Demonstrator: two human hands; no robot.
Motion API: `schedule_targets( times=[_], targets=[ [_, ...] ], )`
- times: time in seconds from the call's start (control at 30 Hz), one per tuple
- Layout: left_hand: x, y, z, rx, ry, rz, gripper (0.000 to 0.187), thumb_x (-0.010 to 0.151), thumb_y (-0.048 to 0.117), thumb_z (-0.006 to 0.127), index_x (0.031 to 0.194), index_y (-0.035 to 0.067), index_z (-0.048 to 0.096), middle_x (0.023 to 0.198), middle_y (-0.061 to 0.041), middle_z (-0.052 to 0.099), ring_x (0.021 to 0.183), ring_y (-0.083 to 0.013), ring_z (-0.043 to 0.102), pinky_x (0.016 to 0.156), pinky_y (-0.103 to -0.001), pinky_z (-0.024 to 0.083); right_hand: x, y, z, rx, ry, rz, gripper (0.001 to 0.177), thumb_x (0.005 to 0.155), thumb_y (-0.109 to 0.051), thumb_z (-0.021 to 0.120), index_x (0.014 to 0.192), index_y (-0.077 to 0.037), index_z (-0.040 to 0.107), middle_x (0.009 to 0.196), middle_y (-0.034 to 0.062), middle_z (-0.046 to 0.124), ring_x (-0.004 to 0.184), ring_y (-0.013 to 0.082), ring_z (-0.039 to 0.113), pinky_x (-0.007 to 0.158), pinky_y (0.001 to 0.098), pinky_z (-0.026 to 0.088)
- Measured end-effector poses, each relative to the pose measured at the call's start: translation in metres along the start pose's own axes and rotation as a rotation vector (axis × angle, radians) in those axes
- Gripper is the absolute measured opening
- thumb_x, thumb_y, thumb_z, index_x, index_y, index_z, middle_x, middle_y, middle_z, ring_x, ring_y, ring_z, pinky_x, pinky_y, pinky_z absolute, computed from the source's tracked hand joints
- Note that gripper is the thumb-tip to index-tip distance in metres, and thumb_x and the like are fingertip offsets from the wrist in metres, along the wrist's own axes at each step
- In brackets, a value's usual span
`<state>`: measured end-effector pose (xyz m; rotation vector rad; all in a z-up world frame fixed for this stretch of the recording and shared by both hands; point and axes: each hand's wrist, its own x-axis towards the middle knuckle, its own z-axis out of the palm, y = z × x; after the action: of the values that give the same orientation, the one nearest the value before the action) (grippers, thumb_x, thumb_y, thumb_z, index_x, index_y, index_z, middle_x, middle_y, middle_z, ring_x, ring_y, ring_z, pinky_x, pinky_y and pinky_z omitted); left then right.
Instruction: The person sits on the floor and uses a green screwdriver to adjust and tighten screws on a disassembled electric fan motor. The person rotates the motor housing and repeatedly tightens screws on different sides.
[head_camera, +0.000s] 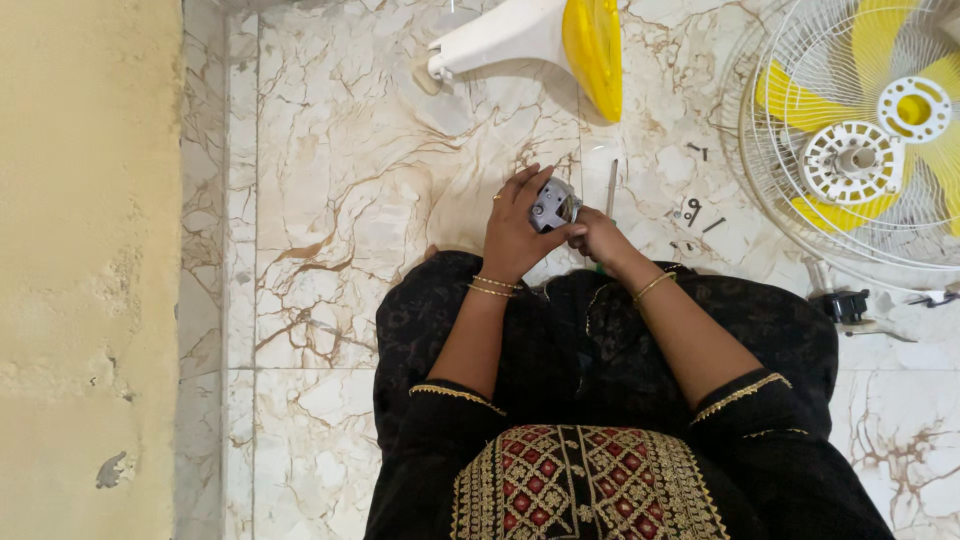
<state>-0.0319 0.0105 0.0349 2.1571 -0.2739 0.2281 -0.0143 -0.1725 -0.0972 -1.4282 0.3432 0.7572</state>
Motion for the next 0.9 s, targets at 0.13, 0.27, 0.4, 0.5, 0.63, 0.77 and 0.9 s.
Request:
schedule_targets(
  times=[0.13,0.27,0.4,0.5,0.63,0.77,0.9],
  targets=[
    [0.004,-0.005,-0.001,0.055,-0.055,0.100,0.095,0.066,0.048,0.094,0.146,0.016,0.053,0.143,-0.010,0.058,0.131,-0.0332,0.057,0.110,-0.044,0.048,-0.001,-0.006,-0.006,-0.047,-0.048,0.099,0.031,0.097,-0.030,0.033,0.076,-0.014,0.049,0.061,-0.0025,0.043,0.048,0.0080,0.028,0.043,0.0280,0.018],
    [0.007,-0.008,-0.002,0.061,-0.104,0.129,0.097,0.064,0.043,0.094,0.146,0.015,0.051,0.139,-0.010,0.059,0.127,-0.0331,0.058,0.107,-0.045,0.048,0.000,-0.010,-0.008,-0.036,-0.075,0.152,0.032,0.095,-0.030,0.037,0.066,-0.017,0.040,0.057,-0.0042,0.038,0.047,0.0083,0.023,0.042,0.0284,0.015],
    [0.007,-0.012,-0.002,0.071,-0.139,0.123,0.088,0.067,0.033,0.093,0.144,0.016,0.054,0.138,-0.008,0.060,0.126,-0.0323,0.058,0.107,-0.043,0.049,0.000,-0.009,-0.008,-0.013,-0.077,0.187,0.027,0.090,-0.026,0.040,0.064,-0.018,0.043,0.057,-0.0042,0.039,0.046,0.0082,0.024,0.041,0.0288,0.014],
    [0.007,-0.014,0.000,0.077,-0.133,0.119,0.082,0.068,0.031,0.094,0.139,0.015,0.057,0.137,-0.008,0.061,0.126,-0.0322,0.058,0.106,-0.042,0.049,0.001,-0.008,-0.008,0.015,-0.106,0.201,0.027,0.090,-0.027,0.040,0.065,-0.019,0.043,0.056,-0.0050,0.038,0.045,0.0079,0.023,0.040,0.0287,0.012],
    [0.007,-0.015,0.003,0.079,-0.119,0.122,0.080,0.067,0.029,0.094,0.137,0.015,0.059,0.134,-0.008,0.062,0.125,-0.0318,0.059,0.105,-0.042,0.050,0.004,-0.007,-0.007,0.042,-0.088,0.232,0.028,0.091,-0.029,0.039,0.065,-0.019,0.045,0.056,-0.0052,0.040,0.045,0.0077,0.024,0.040,0.0282,0.012],
    [0.007,-0.014,0.007,0.084,-0.105,0.099,0.073,0.069,0.028,0.092,0.134,0.015,0.061,0.134,-0.007,0.063,0.121,-0.0306,0.061,0.102,-0.042,0.051,0.006,-0.005,-0.009,0.075,-0.090,0.251,0.025,0.092,-0.028,0.041,0.068,-0.020,0.046,0.057,-0.0060,0.041,0.046,0.0070,0.025,0.041,0.0271,0.014],
    [0.007,-0.011,0.009,0.075,-0.068,0.103,0.069,0.070,0.027,0.091,0.131,0.014,0.061,0.132,-0.007,0.063,0.120,-0.0300,0.062,0.101,-0.041,0.053,0.003,-0.010,-0.013,0.031,-0.132,0.237,0.025,0.094,-0.029,0.042,0.071,-0.019,0.048,0.060,-0.0058,0.044,0.047,0.0065,0.026,0.041,0.0265,0.015]
  ],
)
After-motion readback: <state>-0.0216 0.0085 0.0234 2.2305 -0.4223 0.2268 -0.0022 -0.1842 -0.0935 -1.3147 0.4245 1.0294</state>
